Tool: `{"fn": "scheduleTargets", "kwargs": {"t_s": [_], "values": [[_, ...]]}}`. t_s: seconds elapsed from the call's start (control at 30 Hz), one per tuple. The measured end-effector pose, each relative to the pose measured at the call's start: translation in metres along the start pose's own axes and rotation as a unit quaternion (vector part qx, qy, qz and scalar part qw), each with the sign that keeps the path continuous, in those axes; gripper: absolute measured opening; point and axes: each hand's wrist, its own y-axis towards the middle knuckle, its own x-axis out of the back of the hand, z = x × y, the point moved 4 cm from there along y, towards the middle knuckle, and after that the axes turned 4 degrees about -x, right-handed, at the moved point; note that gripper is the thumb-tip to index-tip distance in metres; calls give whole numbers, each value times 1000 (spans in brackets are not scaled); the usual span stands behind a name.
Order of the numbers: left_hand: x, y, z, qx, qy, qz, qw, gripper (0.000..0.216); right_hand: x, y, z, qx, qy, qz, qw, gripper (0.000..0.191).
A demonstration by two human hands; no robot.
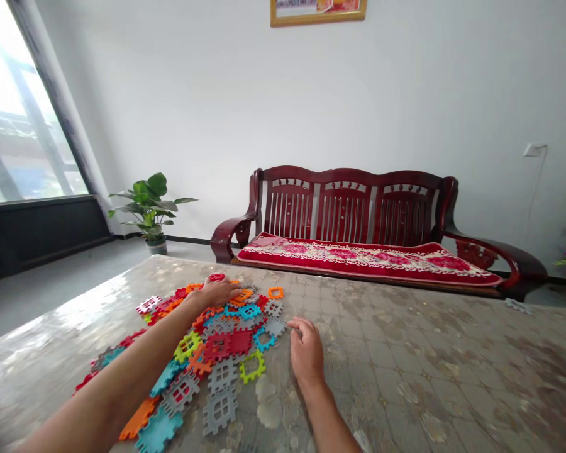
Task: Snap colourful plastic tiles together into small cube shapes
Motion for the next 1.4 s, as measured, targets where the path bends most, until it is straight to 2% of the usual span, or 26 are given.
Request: {"fn": "scheduleTargets", "kwargs": {"t_s": [0.1,0.2,0.27,0.33,0.4,0.43,0.5,0.57,0.67,0.8,0.93,1.2,1.33,1.4], "values": [[8,-15,-8,7,13,18,1000,37,1,2,-3,-8,37,-9,999,31],[25,-40,-38,-9,20,-39,999,40,3,4,-7,-29,79,-17,996,32],[37,-70,-74,-96,-30,-120,988,43,5,5,-8,-44,102,-9,994,34],[38,-111,-112,-194,-90,-131,968,45,8,3,-7,-61,126,9,990,37],[25,-156,-144,-277,-112,-95,950,61,13,0,-4,-71,149,35,986,39],[16,-176,-155,-293,-113,-77,946,72,15,-3,-2,-73,156,49,984,39],[-9,-210,-170,-311,-112,-28,943,81,20,-10,2,-70,159,71,982,38],[-33,-229,-174,-273,-102,0,957,85,24,-18,5,-69,159,80,982,37],[-56,-235,-173,-207,-96,4,974,80,28,-27,8,-72,153,81,982,36],[-61,-234,-172,-180,-92,-47,978,63,29,-33,9,-79,133,84,984,35],[-59,-238,-172,-198,-96,-85,972,49,30,-32,7,-83,128,85,985,35],[-55,-241,-172,-279,-54,-107,953,41,29,-31,5,-92,138,84,983,32],[-58,-239,-165,-299,-12,-147,943,15,29,-32,5,-89,142,86,982,31],[-56,-238,-158,-306,-14,-174,936,11,28,-31,4,-89,137,89,983,31]]}}
